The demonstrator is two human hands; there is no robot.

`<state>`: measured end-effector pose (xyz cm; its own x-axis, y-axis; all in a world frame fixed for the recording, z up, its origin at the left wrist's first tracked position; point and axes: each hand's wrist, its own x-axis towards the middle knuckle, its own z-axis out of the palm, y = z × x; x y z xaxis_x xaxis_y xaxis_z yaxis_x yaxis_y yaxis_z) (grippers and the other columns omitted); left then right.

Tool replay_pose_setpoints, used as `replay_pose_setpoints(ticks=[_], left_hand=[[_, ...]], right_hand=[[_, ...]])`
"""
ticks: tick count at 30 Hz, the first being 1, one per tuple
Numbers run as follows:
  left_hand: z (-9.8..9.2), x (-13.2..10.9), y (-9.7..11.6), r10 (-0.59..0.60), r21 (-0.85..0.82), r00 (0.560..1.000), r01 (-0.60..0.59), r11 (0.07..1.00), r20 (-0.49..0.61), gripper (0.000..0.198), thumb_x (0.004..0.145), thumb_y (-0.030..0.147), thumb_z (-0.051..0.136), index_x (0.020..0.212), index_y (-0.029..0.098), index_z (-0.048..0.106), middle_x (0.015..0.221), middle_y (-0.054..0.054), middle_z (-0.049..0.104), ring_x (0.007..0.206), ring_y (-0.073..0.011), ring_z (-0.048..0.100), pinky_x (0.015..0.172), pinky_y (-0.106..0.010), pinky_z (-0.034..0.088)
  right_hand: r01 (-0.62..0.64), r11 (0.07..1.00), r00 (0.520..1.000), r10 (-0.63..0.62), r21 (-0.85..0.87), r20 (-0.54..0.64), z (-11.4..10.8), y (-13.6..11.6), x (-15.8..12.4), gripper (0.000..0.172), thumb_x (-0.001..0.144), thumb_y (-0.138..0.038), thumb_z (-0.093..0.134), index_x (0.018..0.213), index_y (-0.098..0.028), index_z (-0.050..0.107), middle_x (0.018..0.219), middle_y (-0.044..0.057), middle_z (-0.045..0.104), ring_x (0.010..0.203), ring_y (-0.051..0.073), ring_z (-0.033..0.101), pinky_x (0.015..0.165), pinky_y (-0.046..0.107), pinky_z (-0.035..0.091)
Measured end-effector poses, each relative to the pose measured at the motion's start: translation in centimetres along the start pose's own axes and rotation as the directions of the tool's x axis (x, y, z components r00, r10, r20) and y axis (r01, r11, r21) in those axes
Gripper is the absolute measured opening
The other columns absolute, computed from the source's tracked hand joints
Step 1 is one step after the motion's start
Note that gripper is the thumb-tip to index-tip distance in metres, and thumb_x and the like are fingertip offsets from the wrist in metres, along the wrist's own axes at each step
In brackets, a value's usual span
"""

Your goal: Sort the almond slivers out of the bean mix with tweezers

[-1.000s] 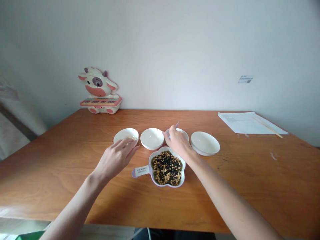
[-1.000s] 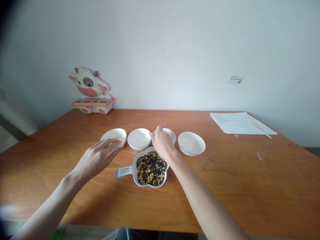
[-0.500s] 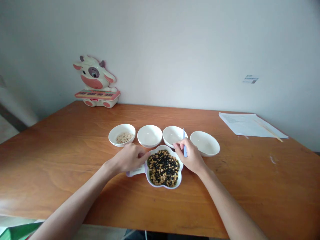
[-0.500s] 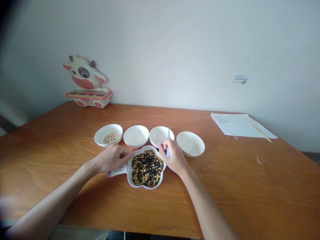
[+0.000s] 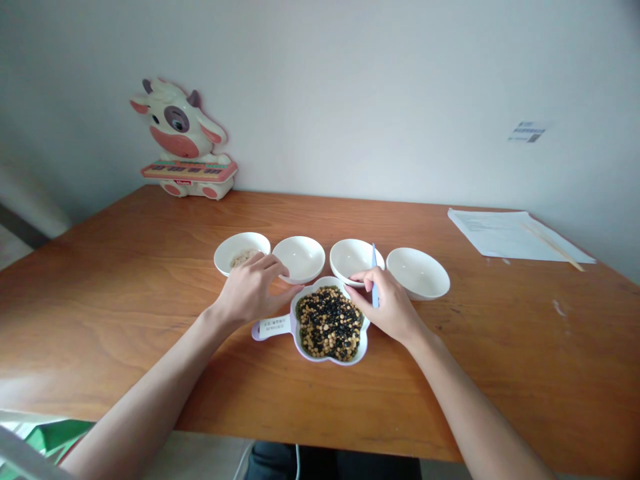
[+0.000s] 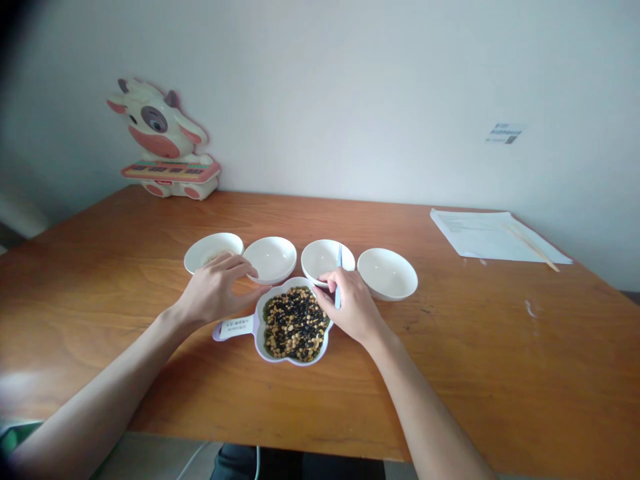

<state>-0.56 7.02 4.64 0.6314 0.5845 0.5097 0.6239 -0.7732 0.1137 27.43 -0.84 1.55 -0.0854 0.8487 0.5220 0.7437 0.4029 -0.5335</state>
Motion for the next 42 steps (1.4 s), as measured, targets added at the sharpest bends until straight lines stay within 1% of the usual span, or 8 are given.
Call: replay_pose_setpoints(ticks=[11,15,20,24,27,33,37,42], left_hand=[[0.3,-0.6,-0.1,0.031,-0.121,0.991,-0.047,0.992,-0.131,0.026,0.087,0.041,0.074,0.081,0.017,0.067,0.084,-0.006,0.068,0.075,-0.0188,0.064,0.070,-0.031,0.051],[0.0,-0.9,-0.6,0.117,-0.173,0.971,-0.154,0.973,-0.206,0.032,0.090,0.034,0.070,0.067,0.017,0.056,0.067,-0.001,0.058,0.058,-0.0124,0.053,0.054,-0.026,0.041],[0.0,-1.1,-1.7,0.274,-0.457,0.947,-0.172,0.873,0.168,0.043,0.102,0.025,0.054,0.059,0.017,0.053,0.053,0.003,0.050,0.048,-0.0084,0.044,0.049,-0.025,0.033],[0.3,-1.1,-1.9,0.213,-0.614,0.900,0.074,0.786,0.381,0.053,0.105,0.033,0.047,0.054,0.016,0.048,0.049,0.002,0.047,0.044,-0.0075,0.037,0.045,-0.024,0.030],[0.7,-1.1,-1.7,0.169,-0.675,0.848,0.262,0.690,0.502,0.059,0.106,0.042,0.044,0.053,0.015,0.047,0.049,0.001,0.047,0.045,-0.0074,0.035,0.042,-0.023,0.027],[1.9,-1.3,-1.7,0.113,-0.716,0.806,0.441,0.541,0.581,0.062,0.104,0.052,0.043,0.060,0.012,0.059,0.051,-0.001,0.053,0.045,-0.0074,0.041,0.042,-0.019,0.031],[2.5,-1.5,-1.6,0.127,-0.733,0.819,0.418,0.536,0.560,0.061,0.103,0.052,0.047,0.056,0.012,0.051,0.052,0.001,0.046,0.048,-0.0066,0.036,0.045,-0.019,0.029],[2.7,-1.5,-1.6,0.138,-0.725,0.853,0.330,0.605,0.504,0.059,0.103,0.050,0.047,0.058,0.013,0.050,0.055,0.002,0.043,0.051,-0.0073,0.033,0.045,-0.021,0.027]], right_hand=[[0.005,1.000,1.000,-0.005,0.010,-0.010,-0.2,0.0,-0.3,0.033,0.091,-0.030,0.068,0.081,-0.026,0.037,0.098,0.007,0.078,0.089,0.025,0.073,0.074,0.040,0.054],[0.017,0.999,0.994,-0.012,0.039,-0.109,-0.1,-0.3,-0.7,0.029,0.093,-0.028,0.066,0.087,-0.027,0.038,0.104,0.009,0.078,0.088,0.024,0.074,0.073,0.039,0.056],[0.115,0.979,0.954,-0.062,0.169,-0.292,0.3,-0.2,-0.6,0.020,0.098,-0.020,0.057,0.104,-0.026,0.039,0.114,0.014,0.074,0.100,0.023,0.073,0.079,0.040,0.059],[0.166,0.961,0.920,-0.070,0.221,-0.386,0.2,-0.2,-0.5,0.013,0.103,-0.020,0.048,0.111,-0.025,0.039,0.119,0.014,0.072,0.110,0.024,0.070,0.089,0.047,0.059],[0.142,0.971,0.919,-0.058,0.191,-0.389,-0.1,-0.3,-0.8,0.014,0.106,-0.025,0.039,0.119,-0.025,0.045,0.111,0.011,0.075,0.099,0.023,0.073,0.083,0.044,0.060],[0.144,0.983,0.937,-0.100,0.112,-0.334,-0.8,-0.3,-1.4,0.036,0.108,-0.035,0.030,0.131,-0.024,0.055,0.085,0.006,0.074,0.067,0.019,0.068,0.065,0.036,0.057],[0.189,0.982,0.897,-0.164,0.021,-0.411,-0.8,-0.6,-0.9,0.028,0.106,-0.031,0.035,0.115,-0.024,0.061,0.086,0.007,0.065,0.079,0.021,0.064,0.073,0.038,0.055],[0.115,0.993,0.925,-0.099,0.024,-0.367,-0.2,-1.1,-0.5,0.018,0.102,-0.021,0.046,0.119,-0.023,0.053,0.087,0.005,0.062,0.075,0.019,0.063,0.068,0.035,0.053]])
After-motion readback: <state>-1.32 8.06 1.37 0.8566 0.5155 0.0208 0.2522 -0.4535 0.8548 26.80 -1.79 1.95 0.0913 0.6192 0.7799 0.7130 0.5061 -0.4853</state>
